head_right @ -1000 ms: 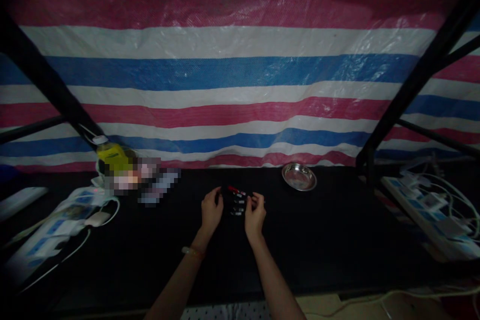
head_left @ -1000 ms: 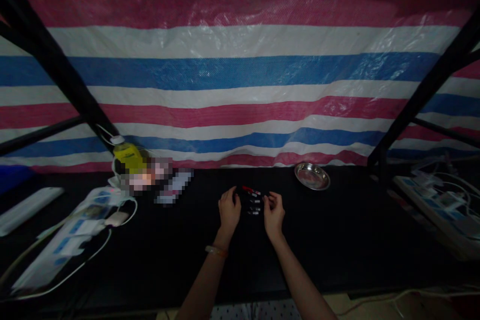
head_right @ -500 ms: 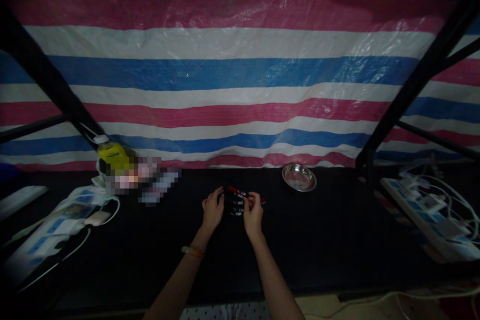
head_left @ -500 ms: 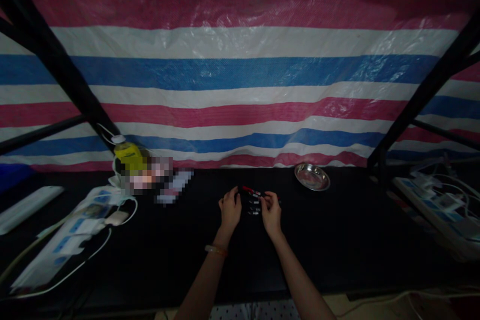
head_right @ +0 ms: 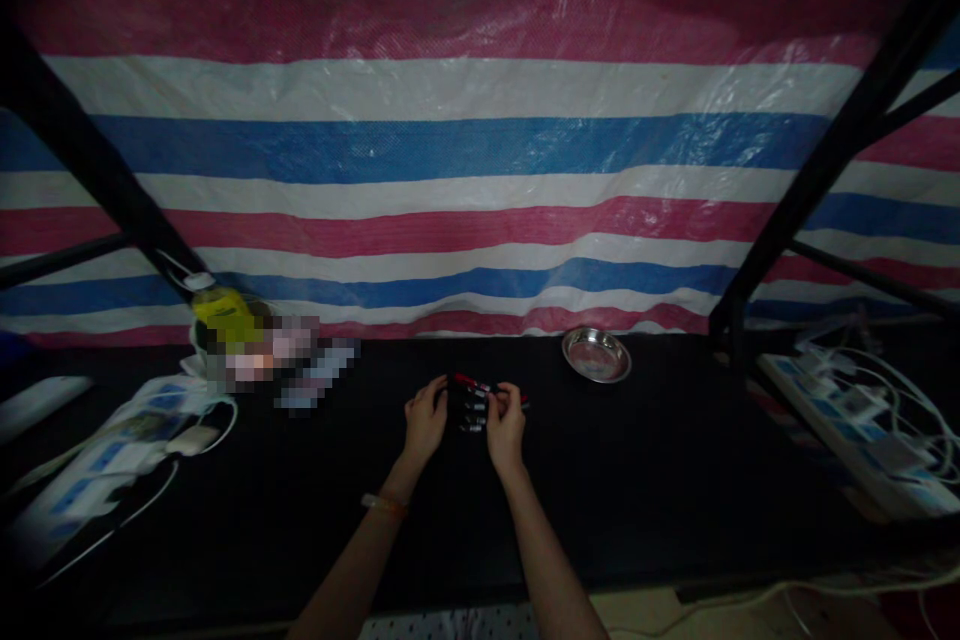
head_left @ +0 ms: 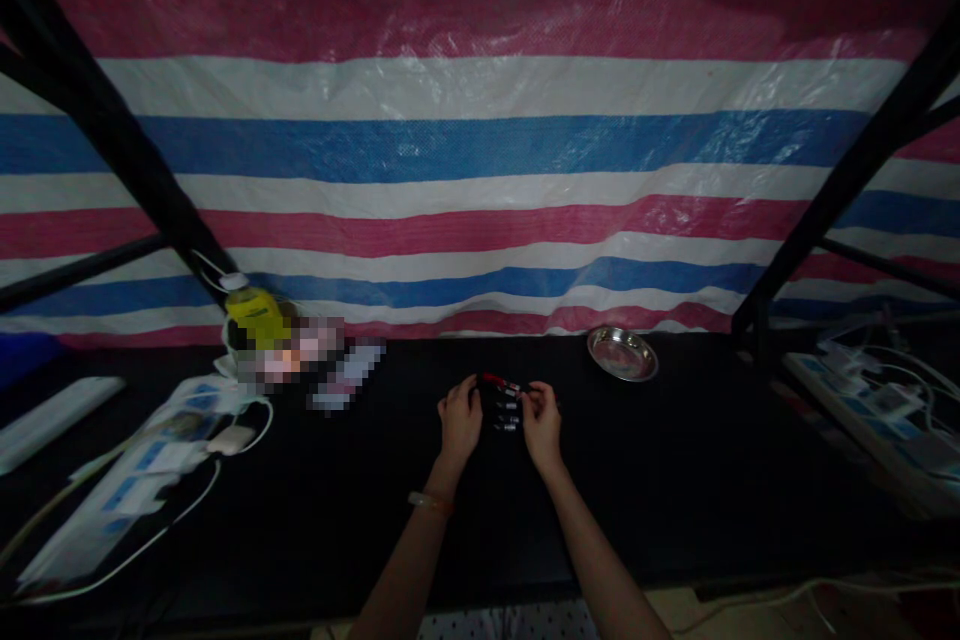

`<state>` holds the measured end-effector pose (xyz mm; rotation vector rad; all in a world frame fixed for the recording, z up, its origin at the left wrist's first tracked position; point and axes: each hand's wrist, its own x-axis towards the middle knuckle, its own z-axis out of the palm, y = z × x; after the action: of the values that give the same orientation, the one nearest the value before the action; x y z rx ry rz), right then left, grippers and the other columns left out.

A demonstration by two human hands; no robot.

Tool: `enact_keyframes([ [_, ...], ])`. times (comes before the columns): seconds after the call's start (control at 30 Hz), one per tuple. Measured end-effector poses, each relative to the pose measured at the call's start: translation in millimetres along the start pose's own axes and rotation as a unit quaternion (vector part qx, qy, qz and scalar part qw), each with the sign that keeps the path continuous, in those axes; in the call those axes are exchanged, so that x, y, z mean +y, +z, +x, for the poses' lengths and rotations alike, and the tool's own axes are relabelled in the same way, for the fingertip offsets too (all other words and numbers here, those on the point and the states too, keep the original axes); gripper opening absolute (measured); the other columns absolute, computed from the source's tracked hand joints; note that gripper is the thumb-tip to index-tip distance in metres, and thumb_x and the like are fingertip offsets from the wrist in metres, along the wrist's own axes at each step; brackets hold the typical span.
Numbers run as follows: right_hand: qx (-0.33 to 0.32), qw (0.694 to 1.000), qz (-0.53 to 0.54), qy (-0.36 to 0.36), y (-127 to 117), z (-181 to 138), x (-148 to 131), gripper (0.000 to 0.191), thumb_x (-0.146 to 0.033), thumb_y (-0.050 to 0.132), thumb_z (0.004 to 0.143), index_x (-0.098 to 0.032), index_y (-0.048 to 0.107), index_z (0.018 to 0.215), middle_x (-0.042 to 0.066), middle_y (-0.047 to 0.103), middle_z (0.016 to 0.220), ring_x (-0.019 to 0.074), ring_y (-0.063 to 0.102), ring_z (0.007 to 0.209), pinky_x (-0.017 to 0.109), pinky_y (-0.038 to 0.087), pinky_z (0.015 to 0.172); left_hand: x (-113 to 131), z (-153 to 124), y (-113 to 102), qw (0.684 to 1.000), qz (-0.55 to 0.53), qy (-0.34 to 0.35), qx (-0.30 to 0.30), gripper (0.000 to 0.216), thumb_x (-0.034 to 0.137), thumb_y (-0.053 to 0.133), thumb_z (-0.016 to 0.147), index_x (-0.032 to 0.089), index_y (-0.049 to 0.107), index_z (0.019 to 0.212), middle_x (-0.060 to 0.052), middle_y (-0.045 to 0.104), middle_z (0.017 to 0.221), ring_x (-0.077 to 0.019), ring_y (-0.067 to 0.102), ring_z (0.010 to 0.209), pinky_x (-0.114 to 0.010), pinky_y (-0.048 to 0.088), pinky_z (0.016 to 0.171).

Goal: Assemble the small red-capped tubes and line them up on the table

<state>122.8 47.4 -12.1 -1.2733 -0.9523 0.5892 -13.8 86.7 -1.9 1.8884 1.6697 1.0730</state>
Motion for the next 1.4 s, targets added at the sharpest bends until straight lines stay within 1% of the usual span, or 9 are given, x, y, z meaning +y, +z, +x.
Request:
enact_keyframes([
  [0.1, 0.010, 0.999, 0.040, 0.009, 1.7, -0.3, -4.1, 0.027, -0.039, 0.056, 0.079, -0.019, 0.051, 0.096, -0.001, 0.057, 0.069, 0.0134, 0.058, 0.061, 0.024, 0.045, 0.056, -6.4, 1.8, 3.7, 0.998, -0.048, 0.039, 0.029, 0.031, 0.017, 0.042, 0.084, 0.018, 0.060, 0.109, -0.009, 0.064, 0.106, -0.0217, 0.057, 0.102, -0.042, 0.041, 0.092],
  [0.2, 0.027, 0.995, 0.100, 0.011, 4.0, -2.4, -9.1, 0.030, -0.040, 0.058, 0.078, -0.019, 0.050, 0.099, 0.001, 0.060, 0.074, 0.0153, 0.063, 0.070, 0.026, 0.048, 0.062, -10.1, 2.2, 6.1, 0.991, -0.094, 0.073, 0.061, 0.030, 0.015, 0.045, 0.081, 0.018, 0.063, 0.106, -0.008, 0.061, 0.100, -0.0189, 0.059, 0.094, -0.036, 0.047, 0.086],
  [0.37, 0.028, 0.986, 0.164, 0.013, 5.6, -6.0, -16.0, 0.031, -0.038, 0.060, 0.078, -0.019, 0.048, 0.100, 0.003, 0.063, 0.078, 0.0189, 0.066, 0.082, 0.030, 0.050, 0.073, -7.8, 0.0, 4.3, 0.988, -0.110, 0.064, 0.082, 0.024, 0.018, 0.054, 0.078, 0.020, 0.067, 0.098, -0.005, 0.056, 0.091, -0.0171, 0.059, 0.085, -0.033, 0.050, 0.079],
  [0.47, 0.057, 0.982, 0.177, 0.018, 5.3, -6.2, -16.6, 0.033, -0.038, 0.062, 0.076, -0.019, 0.049, 0.099, 0.003, 0.063, 0.080, 0.0190, 0.066, 0.085, 0.030, 0.050, 0.075, -4.3, -0.8, 2.6, 0.986, -0.120, 0.073, 0.085, 0.020, 0.018, 0.057, 0.077, 0.020, 0.068, 0.094, -0.005, 0.055, 0.090, -0.0169, 0.058, 0.085, -0.033, 0.050, 0.079],
  [0.7, 0.078, 0.988, 0.129, 0.016, 3.2, -7.7, -17.4, 0.034, -0.040, 0.062, 0.075, -0.016, 0.053, 0.098, 0.003, 0.061, 0.077, 0.0150, 0.063, 0.073, 0.027, 0.051, 0.068, 3.3, -3.0, 2.2, 0.981, -0.142, 0.124, 0.044, 0.018, 0.019, 0.060, 0.077, 0.022, 0.069, 0.092, -0.004, 0.057, 0.096, -0.0165, 0.058, 0.090, -0.033, 0.049, 0.084],
  [0.93, 0.107, 0.987, 0.120, -0.010, 1.3, -10.9, -25.1, 0.033, -0.037, 0.061, 0.078, -0.016, 0.052, 0.102, 0.006, 0.065, 0.085, 0.0181, 0.065, 0.084, 0.030, 0.050, 0.076, 2.3, -3.1, 2.2, 0.979, -0.150, 0.130, 0.044, 0.018, 0.019, 0.059, 0.078, 0.022, 0.069, 0.092, -0.004, 0.059, 0.095, -0.0168, 0.059, 0.090, -0.033, 0.050, 0.083],
  [1.2, 0.106, 0.991, 0.085, -0.018, -0.5, -8.1, -16.7, 0.032, -0.038, 0.063, 0.075, -0.014, 0.060, 0.097, 0.008, 0.066, 0.089, 0.0187, 0.064, 0.084, 0.033, 0.051, 0.078, 5.3, -4.2, 0.1, 0.976, -0.163, 0.142, 0.019, 0.019, 0.021, 0.058, 0.080, 0.023, 0.068, 0.096, -0.004, 0.061, 0.096, -0.0167, 0.060, 0.091, -0.034, 0.049, 0.084],
  [1.3, 0.083, 0.994, 0.062, -0.023, -1.7, -8.6, -16.3, 0.031, -0.039, 0.060, 0.077, -0.014, 0.065, 0.093, 0.010, 0.068, 0.094, 0.0206, 0.063, 0.089, 0.037, 0.050, 0.085, 6.2, -4.4, -1.1, 0.976, -0.155, 0.154, 0.010, 0.020, 0.024, 0.058, 0.081, 0.023, 0.068, 0.098, -0.005, 0.063, 0.097, -0.0176, 0.059, 0.093, -0.035, 0.048, 0.085],
  [1.4, 0.064, 0.996, 0.059, -0.017, -1.2, -10.4, -17.7, 0.034, -0.039, 0.061, 0.076, -0.014, 0.065, 0.099, 0.011, 0.068, 0.100, 0.0216, 0.063, 0.093, 0.040, 0.048, 0.088, 7.2, -4.6, -2.5, 0.977, -0.138, 0.164, -0.003, 0.021, 0.026, 0.059, 0.080, 0.025, 0.068, 0.099, -0.005, 0.064, 0.098, -0.0188, 0.059, 0.094, -0.037, 0.046, 0.086],
])
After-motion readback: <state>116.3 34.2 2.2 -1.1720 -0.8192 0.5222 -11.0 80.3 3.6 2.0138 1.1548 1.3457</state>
